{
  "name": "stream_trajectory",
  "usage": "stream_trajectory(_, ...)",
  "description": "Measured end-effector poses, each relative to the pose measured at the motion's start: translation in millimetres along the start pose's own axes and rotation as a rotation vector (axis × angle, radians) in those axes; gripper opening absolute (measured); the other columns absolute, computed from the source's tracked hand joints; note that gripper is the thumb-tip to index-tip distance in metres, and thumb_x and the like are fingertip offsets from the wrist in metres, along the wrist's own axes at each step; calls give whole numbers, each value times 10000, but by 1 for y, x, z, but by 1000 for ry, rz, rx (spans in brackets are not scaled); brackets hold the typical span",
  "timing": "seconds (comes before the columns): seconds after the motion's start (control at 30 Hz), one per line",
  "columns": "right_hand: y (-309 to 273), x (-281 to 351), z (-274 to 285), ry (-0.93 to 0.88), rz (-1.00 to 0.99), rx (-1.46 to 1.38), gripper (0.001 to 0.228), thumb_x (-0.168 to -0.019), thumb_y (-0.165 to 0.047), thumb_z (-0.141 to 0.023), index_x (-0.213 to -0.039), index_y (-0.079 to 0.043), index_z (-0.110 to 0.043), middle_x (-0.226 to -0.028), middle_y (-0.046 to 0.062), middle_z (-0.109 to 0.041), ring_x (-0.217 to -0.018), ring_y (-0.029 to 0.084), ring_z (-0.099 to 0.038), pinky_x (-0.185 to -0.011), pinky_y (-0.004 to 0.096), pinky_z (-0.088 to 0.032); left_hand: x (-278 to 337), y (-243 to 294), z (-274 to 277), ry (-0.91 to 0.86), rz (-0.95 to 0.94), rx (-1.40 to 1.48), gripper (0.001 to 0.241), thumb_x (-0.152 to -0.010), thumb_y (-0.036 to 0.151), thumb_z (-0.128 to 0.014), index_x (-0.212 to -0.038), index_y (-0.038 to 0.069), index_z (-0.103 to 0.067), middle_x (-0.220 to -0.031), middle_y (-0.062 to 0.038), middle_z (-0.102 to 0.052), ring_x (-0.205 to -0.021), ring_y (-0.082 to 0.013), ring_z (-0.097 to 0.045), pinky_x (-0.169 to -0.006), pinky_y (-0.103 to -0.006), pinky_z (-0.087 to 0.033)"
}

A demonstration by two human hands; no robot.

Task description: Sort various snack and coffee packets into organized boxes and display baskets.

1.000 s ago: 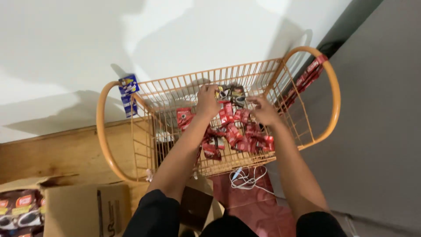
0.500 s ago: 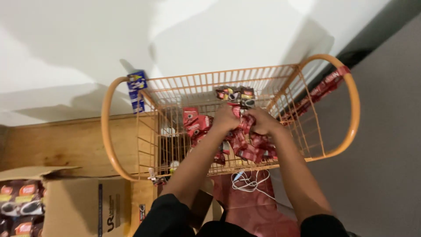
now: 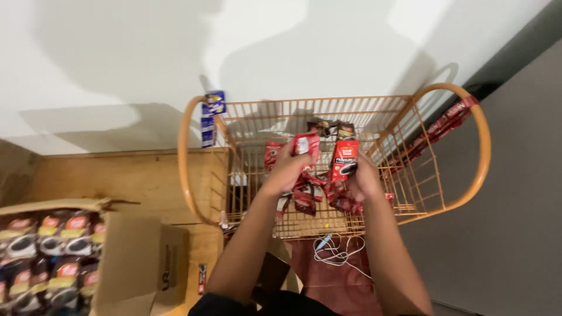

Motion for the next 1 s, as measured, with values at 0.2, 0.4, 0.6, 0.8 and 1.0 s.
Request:
stream_trajectory(0.2, 8, 83, -106, -82, -86, -210, 585, -995, -517, -410, -1261, -32, -599, -1007, 121, -744, -882, 254, -717, -815, 418, -589, 90, 70, 4, 70, -50, 121, 616, -711, -85, -543, -1319, 11, -518, -1098, -100, -746, -924, -234, -731, -718, -343, -552)
stream_trajectory(0.4, 47, 130, -164, -343, 55, -211, 532, -889, -129, -511, -1408, -12, -520, -1188, 118, -689, -1045, 251, -678, -964, 398, -545, 177, 102, 19, -63, -27, 21, 659, -855, -70, -646, -1370, 67, -260, -1360, -107, -564, -1196, -199, -605, -938, -385, -568)
stream_trajectory(0.6, 81, 187, -258, -328, -59, -279, 552, -849, -167, -486, -1392, -68, -517, -1155, 104, -675, -1021, 240, -689, -919, 414, -573, 277, 178, 45, -211, -189, 124, 665, -996, 232, -522, -1588, 52, -278, -1555, -55, -432, -1460, -138, -419, -1230, -308, -324)
stream_trajectory(0.8, 112, 216, -337, -619, 5, -50, 429, -983, -134, -542, -1388, 5, -507, -1176, 102, -627, -1042, 215, -619, -939, 381, -516, 380, 279, 104, -21, -319, -346, 632, -953, 128, -743, -1523, 50, -480, -1341, -84, -510, -1230, -198, -529, -1077, -354, -454)
stream_trajectory(1.0, 138, 281, -433, -743, 12, 233, 404, -960, -3, -547, -1356, -34, -473, -1249, 66, -583, -1150, 159, -580, -1003, 343, -487, 460, 363, 174, 172, -459, -860, 561, -878, 76, -787, -1404, 94, -593, -1306, -88, -604, -1248, -255, -570, -1061, -345, -500)
Point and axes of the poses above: each hand's wrist, its own x-axis away from the middle knuckle, its own z-axis out of the back of the hand, y = z × x, the point moved 8 cm from there along -x, towards the middle knuckle
